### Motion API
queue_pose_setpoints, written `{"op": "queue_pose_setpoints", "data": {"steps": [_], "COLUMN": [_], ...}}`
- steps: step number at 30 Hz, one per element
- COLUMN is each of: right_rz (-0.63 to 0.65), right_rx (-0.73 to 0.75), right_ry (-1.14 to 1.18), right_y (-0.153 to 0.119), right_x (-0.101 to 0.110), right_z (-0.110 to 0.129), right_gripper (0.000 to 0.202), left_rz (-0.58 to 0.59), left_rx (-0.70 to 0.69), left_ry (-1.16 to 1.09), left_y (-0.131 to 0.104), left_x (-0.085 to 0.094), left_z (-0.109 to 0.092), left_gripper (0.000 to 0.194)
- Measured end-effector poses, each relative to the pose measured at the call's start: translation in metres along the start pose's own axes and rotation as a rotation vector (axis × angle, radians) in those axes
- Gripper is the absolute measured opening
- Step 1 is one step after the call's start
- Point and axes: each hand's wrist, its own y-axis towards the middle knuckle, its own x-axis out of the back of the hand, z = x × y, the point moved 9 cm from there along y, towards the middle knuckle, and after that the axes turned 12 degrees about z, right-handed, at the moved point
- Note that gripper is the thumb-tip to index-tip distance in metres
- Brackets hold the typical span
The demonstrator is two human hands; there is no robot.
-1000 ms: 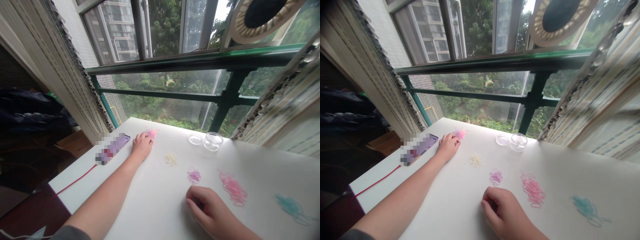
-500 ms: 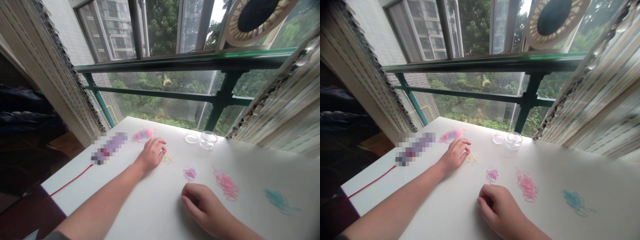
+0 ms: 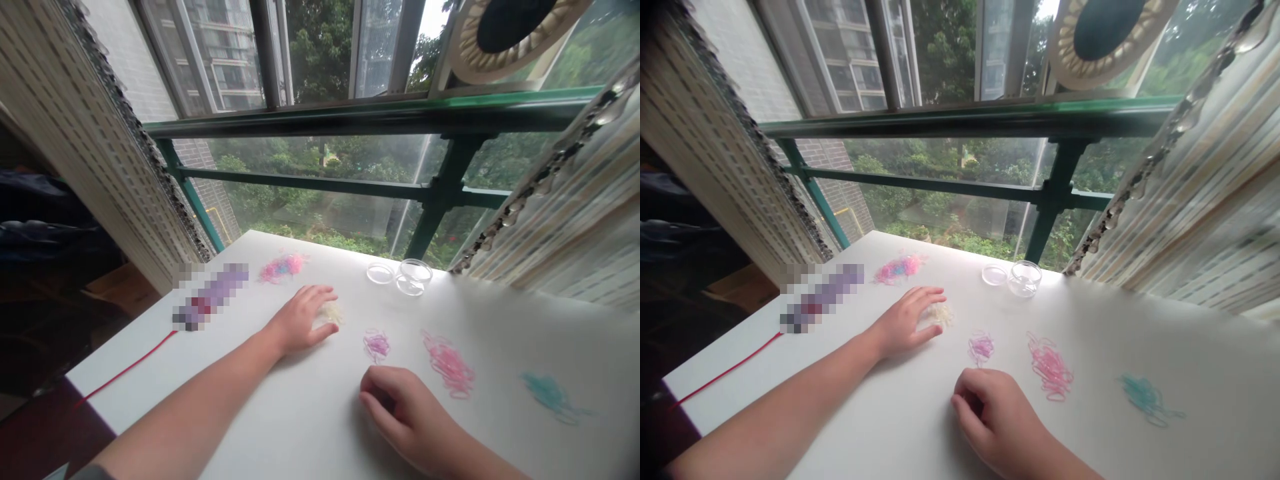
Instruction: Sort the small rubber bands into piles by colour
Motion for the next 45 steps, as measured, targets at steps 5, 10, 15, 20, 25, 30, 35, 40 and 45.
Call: {"op": "queue_pose_setpoints", "data": {"steps": [5, 10, 15, 20, 25, 30, 35, 40, 45], "right_rz": [-0.003, -0.005, -0.017, -0.029, -0.027, -0.012, 0.018, 0.061, 0.074], "right_rx": [0.012, 0.005, 0.007, 0.017, 0.01, 0.011, -0.004, -0.008, -0.023], "right_ry": [0.002, -0.006, -0.022, -0.018, -0.011, -0.007, -0.021, -0.039, -0.052], "right_y": [0.0, 0.001, 0.002, 0.002, 0.002, 0.002, 0.003, 0.004, 0.004], "right_x": [0.0, 0.0, 0.002, 0.002, 0.003, 0.001, -0.001, -0.006, -0.008], "right_z": [0.002, 0.003, 0.004, 0.004, 0.003, 0.003, -0.001, -0.007, -0.008], "right_gripper": [0.013, 0.013, 0.013, 0.011, 0.012, 0.013, 0.015, 0.015, 0.017], "left_rz": [0.015, 0.043, 0.058, -0.009, 0.027, 0.082, 0.011, -0.067, -0.065], "left_rx": [-0.01, 0.018, -0.009, -0.016, -0.013, -0.044, 0.008, 0.317, 0.66], "left_ry": [-0.018, -0.028, -0.056, -0.018, -0.001, -0.039, -0.01, 0.141, 0.227], "left_y": [0.001, 0.004, 0.006, 0.005, 0.006, 0.005, 0.004, -0.009, -0.038], "left_x": [-0.007, -0.015, -0.016, -0.011, -0.018, -0.022, -0.009, 0.022, 0.046], "left_z": [-0.005, 0.003, 0.0, -0.004, -0.003, -0.002, 0.003, 0.053, 0.121], "left_gripper": [0.036, 0.033, 0.021, 0.025, 0.033, 0.032, 0.034, 0.022, 0.025]}}
